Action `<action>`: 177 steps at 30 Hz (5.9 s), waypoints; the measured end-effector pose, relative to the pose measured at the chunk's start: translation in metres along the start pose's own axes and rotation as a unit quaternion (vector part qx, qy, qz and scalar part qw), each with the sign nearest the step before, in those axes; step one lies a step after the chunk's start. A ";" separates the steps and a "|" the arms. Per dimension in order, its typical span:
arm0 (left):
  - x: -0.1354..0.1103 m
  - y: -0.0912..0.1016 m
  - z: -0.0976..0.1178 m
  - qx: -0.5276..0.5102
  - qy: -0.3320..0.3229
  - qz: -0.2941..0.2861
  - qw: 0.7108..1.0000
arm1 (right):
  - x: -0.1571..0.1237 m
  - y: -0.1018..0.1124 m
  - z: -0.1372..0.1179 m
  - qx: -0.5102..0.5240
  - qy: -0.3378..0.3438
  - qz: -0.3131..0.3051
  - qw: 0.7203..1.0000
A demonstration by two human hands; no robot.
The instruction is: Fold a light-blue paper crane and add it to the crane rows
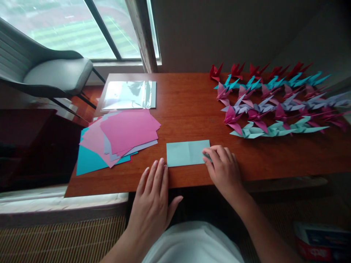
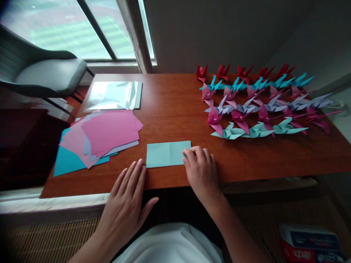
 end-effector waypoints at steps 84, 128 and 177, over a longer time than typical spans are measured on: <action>0.084 -0.006 -0.041 -0.668 0.259 0.051 0.696 | 0.006 -0.006 0.030 0.512 -0.276 0.008 0.814; 0.080 -0.004 -0.043 -0.626 0.242 -0.024 0.741 | 0.004 0.007 0.034 0.567 -0.282 -0.059 0.772; 0.075 0.000 -0.052 -0.680 0.189 0.094 0.703 | 0.000 0.035 0.050 0.370 -0.064 0.069 0.924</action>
Point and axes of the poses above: each hand's wrist, its own x-axis towards the middle knuckle, its own y-axis out of the back of the hand, z = x × y, the point moved 3 cm from there along x, towards the middle knuckle, and after that the axes turned 10 degrees about -x, right-handed, at the moved point
